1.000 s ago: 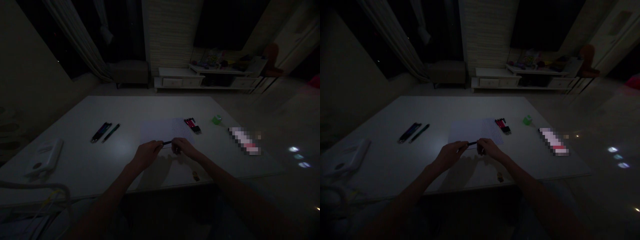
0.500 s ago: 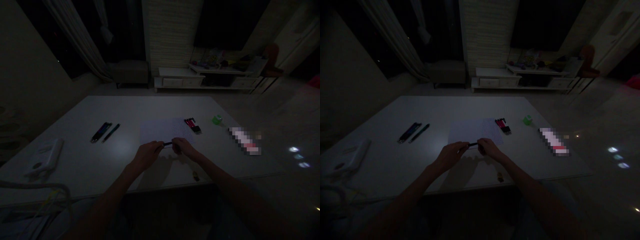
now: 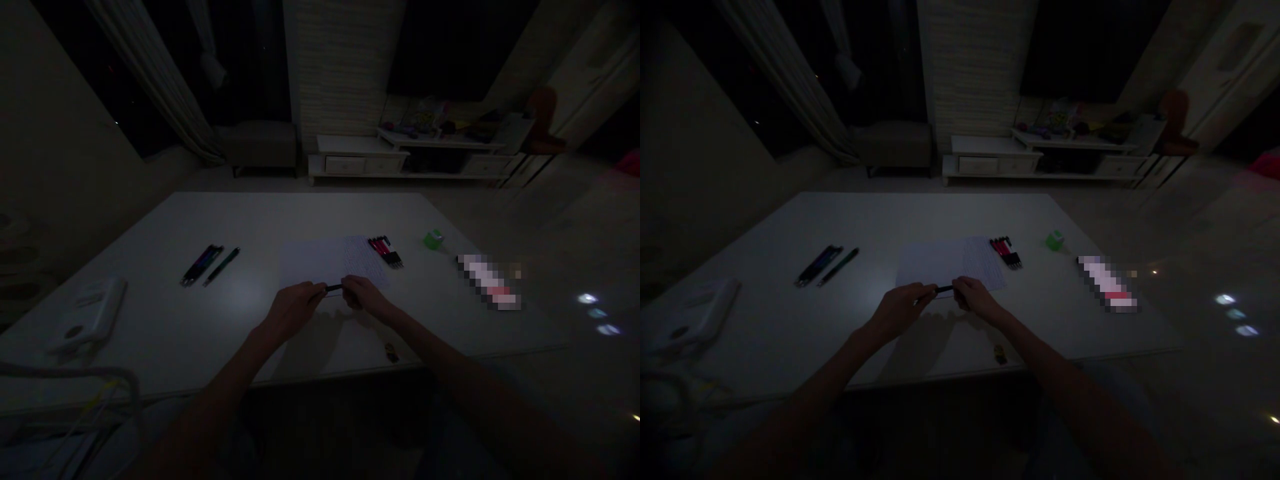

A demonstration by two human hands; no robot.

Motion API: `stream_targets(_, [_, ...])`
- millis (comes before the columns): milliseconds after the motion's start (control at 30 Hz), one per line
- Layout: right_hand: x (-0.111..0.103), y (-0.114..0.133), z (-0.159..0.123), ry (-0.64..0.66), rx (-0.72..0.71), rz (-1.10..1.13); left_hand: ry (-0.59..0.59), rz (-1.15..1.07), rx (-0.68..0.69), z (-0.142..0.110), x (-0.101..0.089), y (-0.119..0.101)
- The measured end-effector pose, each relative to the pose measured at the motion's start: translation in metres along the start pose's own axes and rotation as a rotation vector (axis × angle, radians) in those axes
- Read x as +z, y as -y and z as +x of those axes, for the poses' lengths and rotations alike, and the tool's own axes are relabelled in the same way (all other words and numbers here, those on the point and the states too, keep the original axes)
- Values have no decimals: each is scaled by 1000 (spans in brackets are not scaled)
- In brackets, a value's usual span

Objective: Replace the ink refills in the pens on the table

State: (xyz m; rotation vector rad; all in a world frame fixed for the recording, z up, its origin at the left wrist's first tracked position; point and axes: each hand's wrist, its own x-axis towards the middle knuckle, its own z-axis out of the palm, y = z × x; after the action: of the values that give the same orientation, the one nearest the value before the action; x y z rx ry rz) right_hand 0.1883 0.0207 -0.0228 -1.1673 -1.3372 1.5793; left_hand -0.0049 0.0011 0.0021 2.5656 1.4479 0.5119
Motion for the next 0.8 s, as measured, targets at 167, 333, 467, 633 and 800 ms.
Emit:
stream_targets(167, [3,1,-2,-28,-25,-54,-3,23,18,-1,3,3])
stream_targets(333, [8,-1,-1,-82,74,-4,12,53,13,-2,4,4])
stream_targets(467, [10,-1,-1,-99,111,132,-21,45,-20,-1,4,1])
stream_targets(633, [16,0,-6,-112,200,151,-71,-10,-65,0,7,-4])
stream_targets(800, [29,-4,-6,-156,156,124,-8,-84,-31,1,12,-8])
